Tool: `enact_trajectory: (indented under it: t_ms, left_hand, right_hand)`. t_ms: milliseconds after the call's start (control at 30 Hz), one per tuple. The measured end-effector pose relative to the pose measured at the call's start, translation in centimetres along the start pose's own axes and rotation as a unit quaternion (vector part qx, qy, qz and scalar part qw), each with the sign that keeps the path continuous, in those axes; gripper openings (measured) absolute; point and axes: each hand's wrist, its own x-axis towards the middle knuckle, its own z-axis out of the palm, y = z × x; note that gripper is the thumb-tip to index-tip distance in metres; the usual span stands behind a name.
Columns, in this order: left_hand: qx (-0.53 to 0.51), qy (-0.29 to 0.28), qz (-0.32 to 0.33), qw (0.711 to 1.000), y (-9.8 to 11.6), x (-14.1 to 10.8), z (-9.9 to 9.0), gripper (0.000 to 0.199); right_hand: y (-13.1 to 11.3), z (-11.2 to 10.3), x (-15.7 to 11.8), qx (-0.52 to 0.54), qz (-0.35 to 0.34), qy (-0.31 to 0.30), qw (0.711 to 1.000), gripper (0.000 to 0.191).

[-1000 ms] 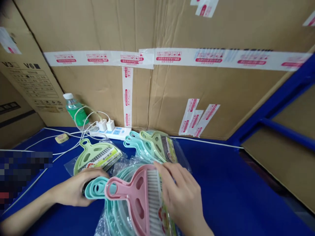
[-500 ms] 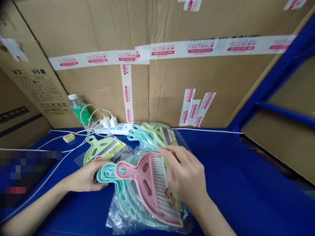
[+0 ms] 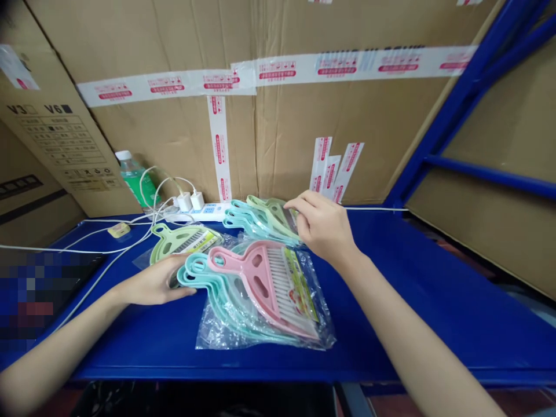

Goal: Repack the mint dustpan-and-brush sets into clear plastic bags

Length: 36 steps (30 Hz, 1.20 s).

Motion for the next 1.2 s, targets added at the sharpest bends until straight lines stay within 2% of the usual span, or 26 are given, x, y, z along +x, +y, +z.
enact_trajectory:
  t_ms: [100,267,367,567,733,900,1067,1200]
  left_hand:
    - [0.016,-0.017,0.007,1.000,0.0,0.3,-0.3,0.028]
    - [0.025,-0.036,0.008,0.999,-0.1,0.4,-0.3,0.026]
    - [0.012,-0.025,0.007,1.000,0.1,0.1,0.0,0.031]
    - [-0.010,-0.023,-0.006,1.000,0.7,-0.1,0.3,0.026]
    - [-0.050,-0.022,-0.007,0.999,0.5,-0.1,0.7,0.029]
    - [-0.062,-0.026,0.001,0.998,0.7,0.0,1.2,0.030]
    - [-0.051,-0.029,0.023,0.998,1.8,0.9,1.8,0.030]
    - [-0.035,-0.039,0.032,0.998,3.4,2.3,3.5,0.020]
  right_hand:
    - [1.4,1.1,-0.1,-0.011,-0.043,-0.041,0.998,0.031]
    - [1.9,2.0,-1.6,-0.014,-0.062,-0.041,0.997,0.031]
    - [1.6,2.1,-2.2,0.001,-0.043,-0.057,0.997,0.029]
    - [1.2,2.1,-2.5,0.037,-0.032,-0.120,0.992,0.029]
    - [1.6,1.6,-2.6,0.065,0.013,-0.141,0.988,0.033]
    - [0.7,-0.3,-2.2,0.119,0.031,-0.198,0.973,0.045]
    - [-3.1,-4.3,-4.2,0.187,-0.005,-0.320,0.929,0.059]
    - [-5.4,-6.9,-7.5,0.157,-0.016,-0.334,0.929,0.097]
